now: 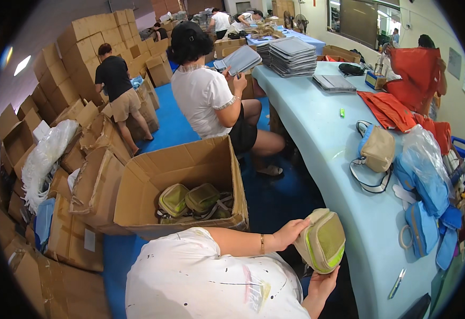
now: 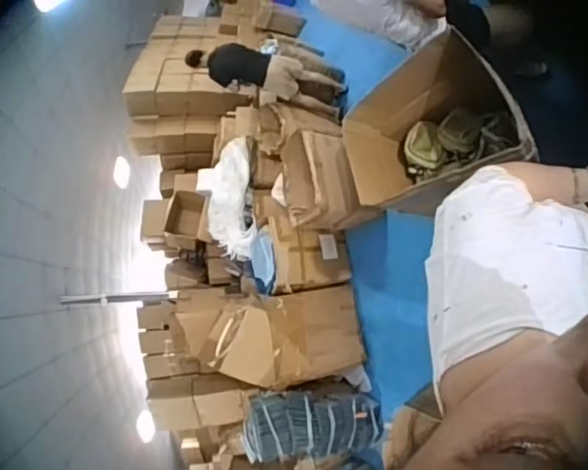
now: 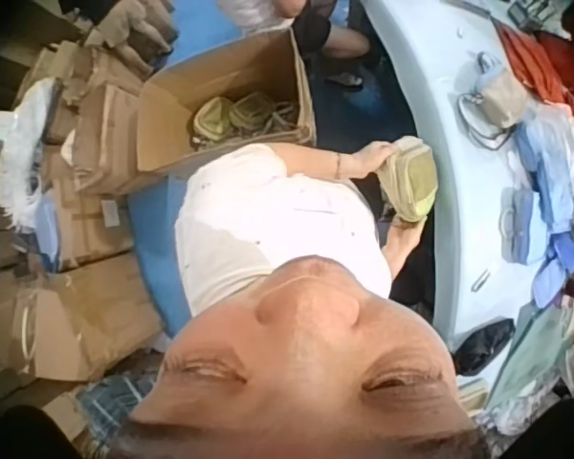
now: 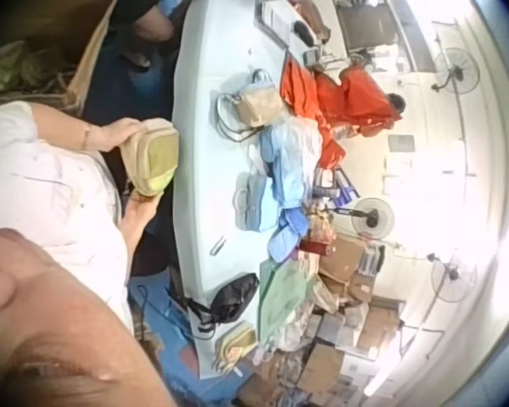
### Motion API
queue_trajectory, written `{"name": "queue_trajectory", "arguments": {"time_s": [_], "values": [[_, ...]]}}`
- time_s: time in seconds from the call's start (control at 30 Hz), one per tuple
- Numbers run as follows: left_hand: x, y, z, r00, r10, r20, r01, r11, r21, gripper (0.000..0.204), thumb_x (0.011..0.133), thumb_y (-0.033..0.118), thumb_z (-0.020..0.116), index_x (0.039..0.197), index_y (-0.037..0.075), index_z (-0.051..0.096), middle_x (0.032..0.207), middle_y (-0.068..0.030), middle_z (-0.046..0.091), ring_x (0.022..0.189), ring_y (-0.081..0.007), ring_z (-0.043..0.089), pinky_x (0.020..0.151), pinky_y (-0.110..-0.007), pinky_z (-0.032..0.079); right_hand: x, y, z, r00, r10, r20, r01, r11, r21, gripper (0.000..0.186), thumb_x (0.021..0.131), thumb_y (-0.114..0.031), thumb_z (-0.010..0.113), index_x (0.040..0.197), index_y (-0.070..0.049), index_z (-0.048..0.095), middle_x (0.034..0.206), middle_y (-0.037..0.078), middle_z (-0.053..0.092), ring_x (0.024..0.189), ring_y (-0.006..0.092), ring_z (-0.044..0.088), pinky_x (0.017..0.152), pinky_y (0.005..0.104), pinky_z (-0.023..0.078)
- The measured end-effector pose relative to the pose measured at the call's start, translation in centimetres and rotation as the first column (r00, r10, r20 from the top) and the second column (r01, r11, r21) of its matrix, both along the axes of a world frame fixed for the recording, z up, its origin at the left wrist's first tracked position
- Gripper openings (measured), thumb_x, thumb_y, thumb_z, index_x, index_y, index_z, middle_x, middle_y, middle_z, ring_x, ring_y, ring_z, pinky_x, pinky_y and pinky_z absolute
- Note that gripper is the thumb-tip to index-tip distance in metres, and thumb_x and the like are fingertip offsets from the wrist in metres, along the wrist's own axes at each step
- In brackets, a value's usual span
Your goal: The person shapes small pouches by hand, turns them right side out, and trims loose threads using small snips.
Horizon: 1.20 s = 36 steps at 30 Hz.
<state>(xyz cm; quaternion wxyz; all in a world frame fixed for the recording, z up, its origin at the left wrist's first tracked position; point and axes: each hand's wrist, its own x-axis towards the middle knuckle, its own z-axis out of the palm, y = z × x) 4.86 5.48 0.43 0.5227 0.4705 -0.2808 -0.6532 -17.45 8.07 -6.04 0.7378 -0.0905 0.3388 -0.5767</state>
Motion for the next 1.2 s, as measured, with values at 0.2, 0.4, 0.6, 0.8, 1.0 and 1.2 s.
{"name": "queue_trajectory", "arguments": {"time_s": [0.2,0.4,0.6,0.8,1.0,1.2], "values": [[-1.5,-2.1,-2.4,0.999,-0.018,0.036,0.021,0.996,-0.084,0.056,0.097,0.051,0.041,0.112,0.001,0.061,0.098,-0.0055,0.065,0.086,-0.0121,0.057,0.081,-0.029,0.046,-0.1,0.3,-0.2,0.998,-0.066,-0.003,0.066,0.998,-0.004,0.037,0.095,-0.032,0.05,0.123,-0.007,0.053,0.118,0.007,0.061,0.105,0.0194,0.06,0.081,0.0314,0.052],[-1.0,-4.0,-8.8,1.0,-0.01,0.017,0.008,0.994,0.11,0.052,0.096,0.051,0.04,0.094,0.005,0.065,0.077,-0.0027,0.06,0.061,-0.011,0.049,0.053,-0.027,0.039,0.9,0.9,-0.3,0.994,-0.049,0.095,0.051,0.999,-0.018,0.036,0.096,-0.032,0.049,0.123,-0.008,0.053,0.115,0.004,0.06,0.1,0.0183,0.061,0.082,0.0335,0.051],[1.1,-3.4,-7.5,0.986,-0.111,0.122,0.095,0.987,0.132,0.051,0.096,0.05,0.042,0.1,0.004,0.064,0.084,-0.0046,0.064,0.072,-0.013,0.058,0.063,-0.029,0.048,-3.5,2.6,-1.3,0.536,0.257,-0.804,-0.232,0.961,0.152,0.021,0.094,-0.022,0.055,0.099,-0.002,0.06,0.085,0.002,0.061,0.07,0.0099,0.056,0.06,0.0231,0.046],[1.7,-2.3,-7.7,0.969,-0.152,0.193,0.123,0.98,0.155,0.051,0.096,0.049,0.044,0.097,0.002,0.064,0.081,-0.0052,0.063,0.067,-0.0126,0.057,0.057,-0.027,0.047,-1.9,0.4,12.5,0.519,-0.358,-0.776,-0.301,0.774,-0.558,0.018,0.093,-0.016,0.054,0.099,0.001,0.057,0.08,0.005,0.057,0.073,0.0126,0.052,0.065,0.0255,0.043],[1.9,-1.9,-7.5,0.97,-0.167,0.179,0.143,0.98,0.141,0.049,0.098,0.045,0.043,0.1,0.001,0.064,0.09,-0.0066,0.065,0.08,-0.0127,0.059,0.074,-0.029,0.049,4.7,-0.6,25.8,0.997,-0.018,-0.072,-0.07,0.097,-0.993,0.026,0.095,-0.027,0.049,0.104,-0.004,0.058,0.077,0.012,0.059,0.078,0.0217,0.053,0.066,0.0305,0.044],[1.8,-1.1,-7.8,0.967,-0.178,0.184,0.148,0.974,0.17,0.05,0.098,0.046,0.043,0.101,0.0,0.064,0.091,-0.0062,0.065,0.081,-0.0121,0.058,0.076,-0.028,0.047,4.9,1.5,29.3,0.993,0.108,0.036,0.002,0.296,-0.955,0.029,0.091,-0.039,0.057,0.099,-0.012,0.049,0.094,0.003,0.056,0.095,0.0192,0.048,0.073,0.0318,0.038]]}}
